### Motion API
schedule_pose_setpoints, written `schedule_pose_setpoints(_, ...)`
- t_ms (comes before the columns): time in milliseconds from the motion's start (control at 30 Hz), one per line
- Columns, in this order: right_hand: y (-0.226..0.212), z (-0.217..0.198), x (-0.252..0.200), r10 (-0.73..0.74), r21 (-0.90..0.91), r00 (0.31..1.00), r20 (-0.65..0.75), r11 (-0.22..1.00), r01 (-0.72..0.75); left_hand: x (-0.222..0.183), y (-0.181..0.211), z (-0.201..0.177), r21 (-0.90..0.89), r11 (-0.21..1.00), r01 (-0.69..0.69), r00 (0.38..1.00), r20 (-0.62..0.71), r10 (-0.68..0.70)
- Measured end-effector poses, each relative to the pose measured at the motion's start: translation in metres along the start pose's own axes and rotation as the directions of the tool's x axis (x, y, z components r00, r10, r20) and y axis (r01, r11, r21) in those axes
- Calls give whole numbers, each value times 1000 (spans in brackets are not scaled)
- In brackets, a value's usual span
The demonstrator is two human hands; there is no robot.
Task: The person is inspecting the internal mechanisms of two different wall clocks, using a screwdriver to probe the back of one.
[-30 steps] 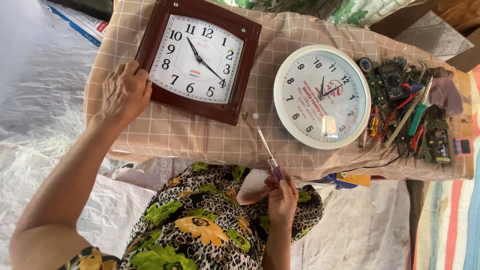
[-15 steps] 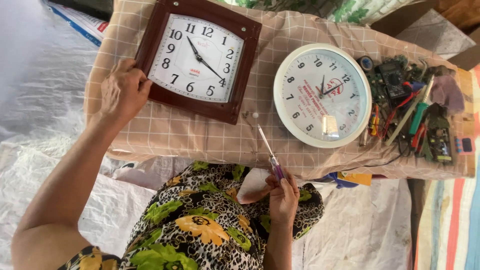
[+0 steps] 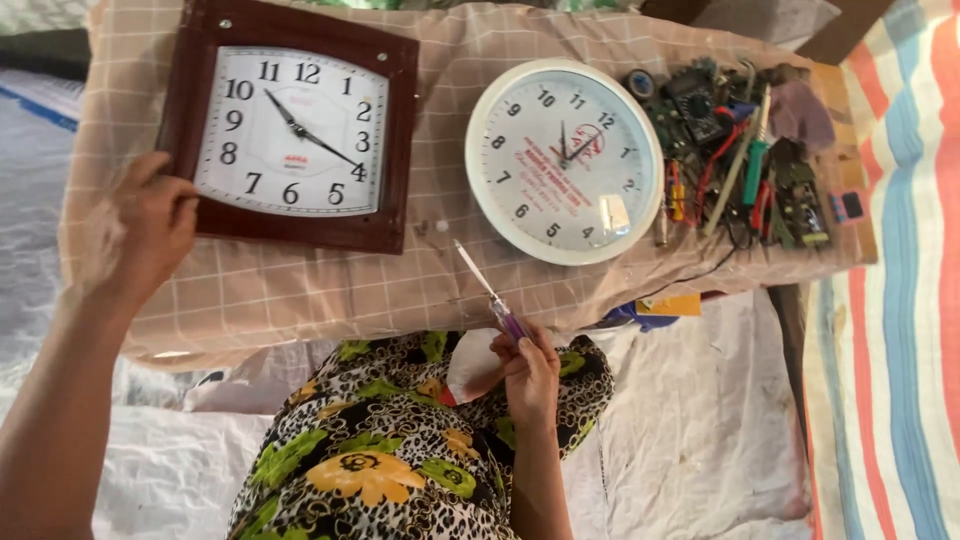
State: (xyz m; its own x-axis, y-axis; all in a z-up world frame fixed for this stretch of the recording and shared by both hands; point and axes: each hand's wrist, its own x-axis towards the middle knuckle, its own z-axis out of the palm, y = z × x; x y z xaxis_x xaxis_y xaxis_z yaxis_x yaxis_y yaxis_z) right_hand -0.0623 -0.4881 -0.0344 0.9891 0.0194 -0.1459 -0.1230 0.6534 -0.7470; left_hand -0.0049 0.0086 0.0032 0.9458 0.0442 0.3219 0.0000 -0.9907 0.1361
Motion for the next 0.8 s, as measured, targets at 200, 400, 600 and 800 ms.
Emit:
schedule_pose_setpoints(200,-6,-3,2,7,53,1000,-21,999,-6,-5,8,-3,188,981,53,996,-86,-38)
schedule_pose_setpoints(400,-16,-6,9,-43,6,991,-124,999,44,-3,-1,20,203,973,111,992,-74,-98)
schedule_pose_setpoints(600,-26,17,22,-143,-93,989,34,985,146,-7,5,14,188,968,165,986,-6,-167)
schedule_pose_setpoints(800,-18,36,41,-260,-439,957,130,850,290,-10,10,13,309,935,175,984,-95,-153)
